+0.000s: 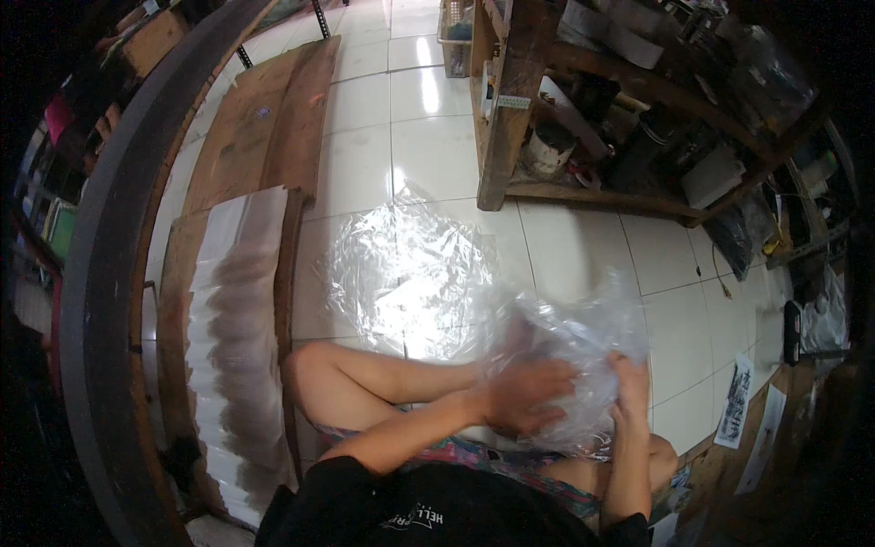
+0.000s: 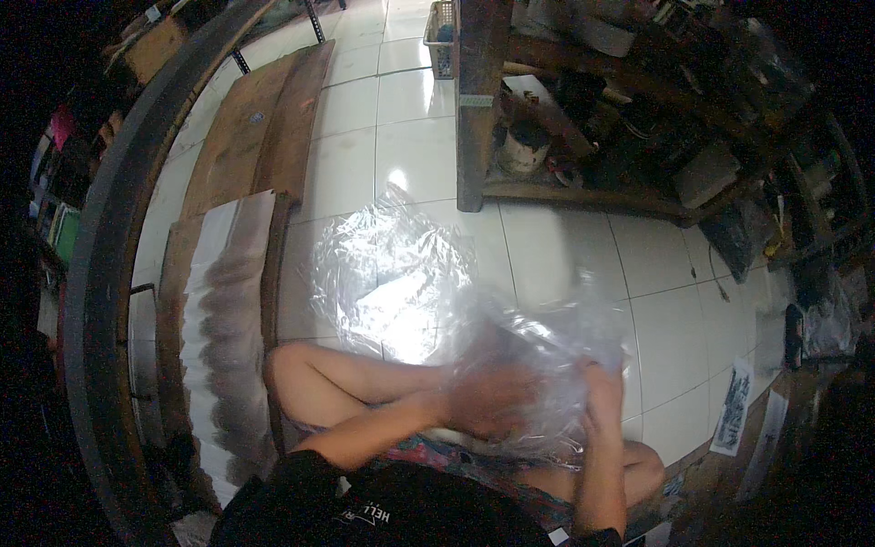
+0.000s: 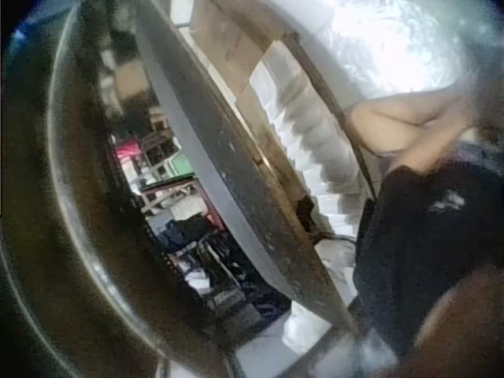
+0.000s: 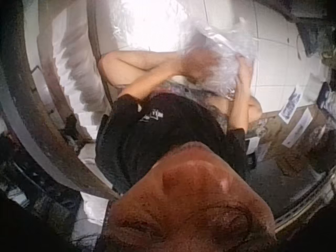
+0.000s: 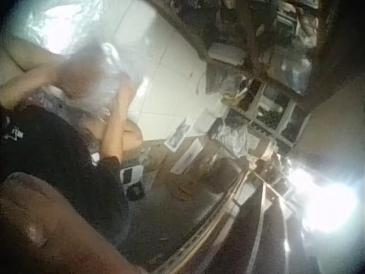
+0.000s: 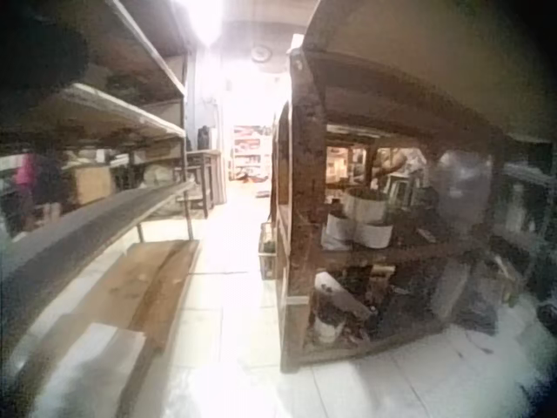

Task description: The person sits on the floor and repeatedly wraps white rectangular objects in clear plastic bags. They fold the plastic around each item and place the wrapped units on a nearby wooden shelf.

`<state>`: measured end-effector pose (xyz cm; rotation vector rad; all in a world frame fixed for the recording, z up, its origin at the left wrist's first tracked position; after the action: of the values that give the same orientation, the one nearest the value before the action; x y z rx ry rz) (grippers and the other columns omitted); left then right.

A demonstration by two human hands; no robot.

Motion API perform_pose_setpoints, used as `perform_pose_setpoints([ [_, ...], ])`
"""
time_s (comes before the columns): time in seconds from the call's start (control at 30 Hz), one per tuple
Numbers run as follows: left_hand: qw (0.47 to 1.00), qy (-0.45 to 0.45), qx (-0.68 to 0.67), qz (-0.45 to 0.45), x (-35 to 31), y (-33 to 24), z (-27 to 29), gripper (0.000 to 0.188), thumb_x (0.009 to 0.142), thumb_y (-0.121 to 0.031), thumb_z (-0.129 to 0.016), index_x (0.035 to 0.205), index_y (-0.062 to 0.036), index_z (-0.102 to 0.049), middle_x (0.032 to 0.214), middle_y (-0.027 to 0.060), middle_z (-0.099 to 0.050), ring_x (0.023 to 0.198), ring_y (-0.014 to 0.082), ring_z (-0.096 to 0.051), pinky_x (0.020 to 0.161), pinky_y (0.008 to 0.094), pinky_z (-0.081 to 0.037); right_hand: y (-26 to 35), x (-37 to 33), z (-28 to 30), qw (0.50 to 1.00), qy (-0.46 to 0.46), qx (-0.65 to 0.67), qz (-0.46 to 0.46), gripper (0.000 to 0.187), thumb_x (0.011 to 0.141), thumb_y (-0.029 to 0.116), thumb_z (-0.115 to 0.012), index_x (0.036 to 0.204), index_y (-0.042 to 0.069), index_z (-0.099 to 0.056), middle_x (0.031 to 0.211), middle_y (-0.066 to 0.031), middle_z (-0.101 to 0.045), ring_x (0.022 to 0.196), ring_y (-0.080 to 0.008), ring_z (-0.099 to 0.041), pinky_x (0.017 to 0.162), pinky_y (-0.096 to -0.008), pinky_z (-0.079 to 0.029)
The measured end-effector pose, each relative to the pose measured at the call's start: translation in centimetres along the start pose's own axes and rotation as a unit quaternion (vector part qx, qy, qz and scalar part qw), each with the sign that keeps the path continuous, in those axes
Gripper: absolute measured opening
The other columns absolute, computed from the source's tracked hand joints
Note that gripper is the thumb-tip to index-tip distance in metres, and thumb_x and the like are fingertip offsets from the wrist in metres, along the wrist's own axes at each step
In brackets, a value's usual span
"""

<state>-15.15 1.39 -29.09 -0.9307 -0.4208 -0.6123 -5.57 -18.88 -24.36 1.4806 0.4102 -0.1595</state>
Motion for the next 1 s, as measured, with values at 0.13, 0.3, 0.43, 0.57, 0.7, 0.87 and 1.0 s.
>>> perform_pose_setpoints([
  [0.13,0.914,-0.164,0.127,0.348,-3.6,5.9,6.5,0.050,0.076,-0.022,-0.071,0.115,0.0033,-0.055,0.120,0.0216,-0.055,0.113,0.0373,-0.052,0.095,0.0434,-0.043,2.3,-0.7,4.1,0.984,-0.136,0.085,0.083,0.043,0.080,0.005,-0.055,0.122,0.002,-0.049,0.103,-0.0088,-0.058,0.091,-0.0199,-0.058,0.077,-0.0326,-0.049],
  [0.3,0.811,0.011,0.334,0.481,-9.8,12.9,6.6,0.033,0.079,-0.021,-0.066,0.102,-0.0002,-0.055,0.104,0.0176,-0.055,0.098,0.0340,-0.054,0.079,0.0430,-0.045,2.3,-0.5,7.0,0.978,-0.127,0.138,0.087,0.045,0.087,0.012,-0.055,0.130,0.001,-0.045,0.114,-0.0115,-0.055,0.098,-0.0227,-0.057,0.084,-0.0346,-0.048],
  [0.43,0.818,-0.077,0.248,0.514,-10.1,14.0,6.5,0.017,0.083,-0.013,-0.060,0.094,-0.0008,-0.056,0.100,0.0160,-0.057,0.094,0.0331,-0.055,0.078,0.0429,-0.044,2.0,-0.4,6.1,0.973,-0.142,0.145,0.108,0.046,0.090,0.011,-0.057,0.132,0.000,-0.043,0.119,-0.0128,-0.055,0.101,-0.0226,-0.056,0.085,-0.0332,-0.048],
  [0.57,0.879,-0.295,0.152,0.341,-6.2,10.7,7.5,0.010,0.086,-0.007,-0.053,0.093,0.0004,-0.056,0.102,0.0183,-0.057,0.095,0.0339,-0.055,0.083,0.0410,-0.044,2.5,-0.6,4.4,0.974,-0.147,0.093,0.142,0.051,0.090,0.010,-0.060,0.135,0.000,-0.040,0.125,-0.0137,-0.053,0.106,-0.0218,-0.055,0.089,-0.0330,-0.046],
  [0.7,0.961,-0.214,0.048,0.168,1.6,3.0,6.2,0.018,0.084,-0.006,-0.055,0.101,-0.0018,-0.055,0.121,0.0188,-0.051,0.110,0.0375,-0.048,0.096,0.0438,-0.037,2.0,0.2,1.7,0.983,-0.102,0.082,0.132,0.048,0.090,0.013,-0.062,0.132,0.000,-0.043,0.119,-0.0114,-0.055,0.103,-0.0195,-0.055,0.088,-0.0322,-0.046],
  [0.87,0.990,-0.088,-0.041,0.105,5.8,-3.4,-0.7,0.028,0.081,-0.010,-0.059,0.109,-0.0075,-0.056,0.128,0.0169,-0.048,0.119,0.0378,-0.045,0.109,0.0529,-0.023,2.4,-2.0,-3.5,0.989,0.108,0.060,0.075,0.041,0.088,0.009,-0.062,0.126,0.000,-0.048,0.108,-0.0078,-0.057,0.096,-0.0147,-0.056,0.082,-0.0304,-0.048],
  [1.0,0.987,0.134,-0.082,0.030,5.3,-3.8,-0.7,0.026,0.083,-0.014,-0.059,0.108,-0.0059,-0.058,0.120,0.0160,-0.054,0.119,0.0328,-0.047,0.110,0.0521,-0.023,2.1,-1.3,-1.2,0.998,0.041,-0.002,0.044,0.036,0.088,0.008,-0.059,0.122,0.000,-0.051,0.104,-0.0069,-0.059,0.087,-0.0137,-0.058,0.073,-0.0284,-0.050],
])
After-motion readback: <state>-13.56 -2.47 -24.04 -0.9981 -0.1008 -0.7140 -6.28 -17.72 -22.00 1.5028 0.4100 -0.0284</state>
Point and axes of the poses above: each hand's wrist, its own x-axis towards the middle knuckle, its own z-axis out of the back of the hand, y = z × x, the point moved 2 cm from there along x, towards the middle knuckle
